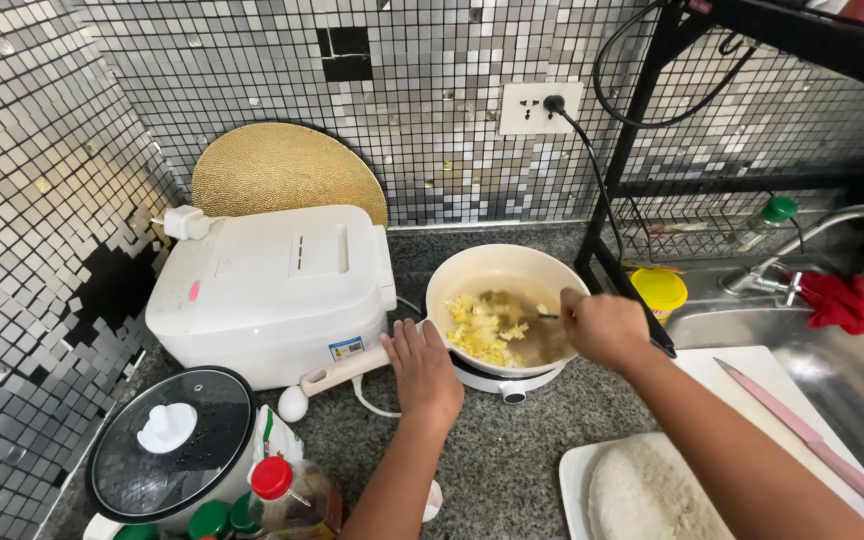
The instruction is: Scrambling eggs in a pan and then adding cooked rice to fry them together.
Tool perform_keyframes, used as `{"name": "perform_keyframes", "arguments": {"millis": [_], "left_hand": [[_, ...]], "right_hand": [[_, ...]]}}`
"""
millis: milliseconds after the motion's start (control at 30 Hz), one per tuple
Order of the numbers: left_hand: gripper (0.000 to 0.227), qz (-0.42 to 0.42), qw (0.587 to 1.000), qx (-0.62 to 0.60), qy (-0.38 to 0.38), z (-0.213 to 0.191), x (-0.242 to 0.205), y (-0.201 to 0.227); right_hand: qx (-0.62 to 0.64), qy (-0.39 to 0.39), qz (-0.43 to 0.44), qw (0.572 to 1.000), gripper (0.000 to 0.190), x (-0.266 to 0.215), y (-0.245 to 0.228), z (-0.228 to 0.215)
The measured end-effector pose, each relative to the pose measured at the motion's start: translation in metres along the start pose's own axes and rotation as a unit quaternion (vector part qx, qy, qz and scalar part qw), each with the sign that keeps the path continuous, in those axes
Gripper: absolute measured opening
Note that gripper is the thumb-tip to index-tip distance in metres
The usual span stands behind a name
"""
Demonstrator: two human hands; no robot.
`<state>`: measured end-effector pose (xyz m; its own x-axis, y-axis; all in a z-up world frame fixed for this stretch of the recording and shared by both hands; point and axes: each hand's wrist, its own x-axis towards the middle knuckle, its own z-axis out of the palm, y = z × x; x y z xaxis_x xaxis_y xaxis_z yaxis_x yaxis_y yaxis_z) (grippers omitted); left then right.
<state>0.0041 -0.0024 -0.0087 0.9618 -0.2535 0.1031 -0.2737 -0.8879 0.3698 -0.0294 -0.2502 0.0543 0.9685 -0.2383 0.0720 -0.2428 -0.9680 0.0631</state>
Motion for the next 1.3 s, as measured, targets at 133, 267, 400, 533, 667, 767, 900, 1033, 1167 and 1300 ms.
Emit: {"name": "perform_keyframes", "arguments": {"millis": [133,267,400,533,667,767,900,1033,1167,1300], "left_hand": [[0.070,0.004,0.999,0.005,0.047,0.004,0.000,-0.006],[0.070,-0.018,0.998,0.027,0.055,-0.003,-0.002,-0.006],[0.071,-0.017,0.998,0.041,0.041,-0.010,-0.003,-0.004],[0.074,-0.033,0.998,0.044,0.004,-0.019,-0.004,0.000],[0.071,-0.041,0.999,0.034,0.004,-0.020,-0.002,-0.001],[0.071,-0.040,0.999,0.032,0.015,-0.016,0.000,-0.002],[0.066,-0.043,0.999,0.033,0.005,-0.020,-0.002,0.001],[0.069,-0.042,0.998,0.040,0.008,-0.015,-0.002,-0.001],[0.067,-0.038,0.998,0.039,0.020,-0.013,-0.001,-0.002],[0.066,-0.038,0.998,0.042,0.004,-0.016,-0.001,0.003]], "right_hand": [[-0.058,-0.014,0.036,0.998,0.024,0.004,0.016,-0.043],[-0.143,-0.085,-0.026,0.986,0.025,0.014,0.028,-0.064],[-0.118,-0.156,-0.096,0.976,0.022,0.012,0.006,-0.078],[-0.010,-0.185,-0.101,0.978,0.022,0.044,-0.013,-0.015],[0.182,-0.233,-0.102,0.950,0.022,0.070,-0.017,0.040],[0.348,-0.265,-0.010,0.899,0.025,0.080,0.005,0.058],[0.382,-0.206,0.070,0.898,0.029,0.073,0.020,0.038],[0.202,-0.064,0.041,0.976,0.032,0.062,-0.004,0.025],[0.084,-0.064,0.016,0.994,0.037,0.039,-0.043,0.007],[0.068,-0.136,-0.017,0.988,0.036,0.032,-0.047,-0.013]]}}
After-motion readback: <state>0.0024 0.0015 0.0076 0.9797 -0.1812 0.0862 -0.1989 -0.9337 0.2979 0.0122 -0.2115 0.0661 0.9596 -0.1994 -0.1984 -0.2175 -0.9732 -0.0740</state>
